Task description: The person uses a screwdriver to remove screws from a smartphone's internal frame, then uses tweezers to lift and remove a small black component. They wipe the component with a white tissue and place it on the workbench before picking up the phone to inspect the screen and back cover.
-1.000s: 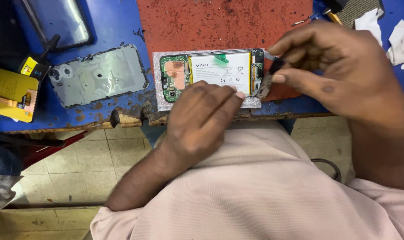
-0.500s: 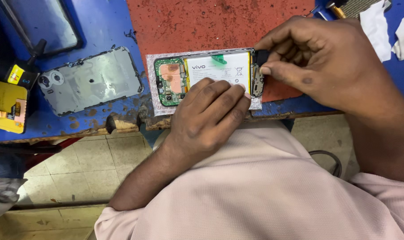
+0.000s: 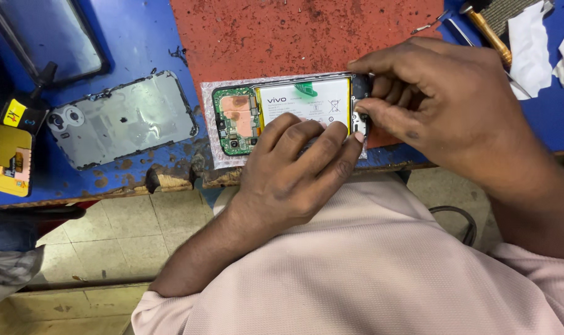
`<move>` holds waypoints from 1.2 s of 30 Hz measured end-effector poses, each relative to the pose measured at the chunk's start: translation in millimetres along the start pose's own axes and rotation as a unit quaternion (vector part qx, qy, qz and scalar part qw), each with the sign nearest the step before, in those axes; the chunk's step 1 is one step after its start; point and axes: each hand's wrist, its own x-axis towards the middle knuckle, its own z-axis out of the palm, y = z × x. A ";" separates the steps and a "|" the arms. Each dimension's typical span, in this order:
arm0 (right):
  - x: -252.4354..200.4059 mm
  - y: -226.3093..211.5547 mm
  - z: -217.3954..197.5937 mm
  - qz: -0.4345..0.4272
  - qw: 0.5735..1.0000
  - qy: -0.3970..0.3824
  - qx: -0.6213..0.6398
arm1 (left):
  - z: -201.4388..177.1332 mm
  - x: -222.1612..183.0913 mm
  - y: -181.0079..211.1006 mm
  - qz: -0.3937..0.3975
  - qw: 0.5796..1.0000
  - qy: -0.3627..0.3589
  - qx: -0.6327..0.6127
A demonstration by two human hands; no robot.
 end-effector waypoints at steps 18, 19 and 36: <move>-4.2 -6.3 -4.7 -0.102 0.984 -0.003 -0.145 | -0.4 1.0 -0.4 -0.002 1.000 -0.007 0.002; -4.3 -4.1 -4.0 -0.094 0.986 0.006 -0.135 | 0.1 1.1 -1.0 -0.001 1.000 -0.005 0.001; -36.4 10.6 7.6 -0.091 0.974 0.158 -0.133 | -5.5 -2.9 9.4 0.001 0.997 0.039 0.072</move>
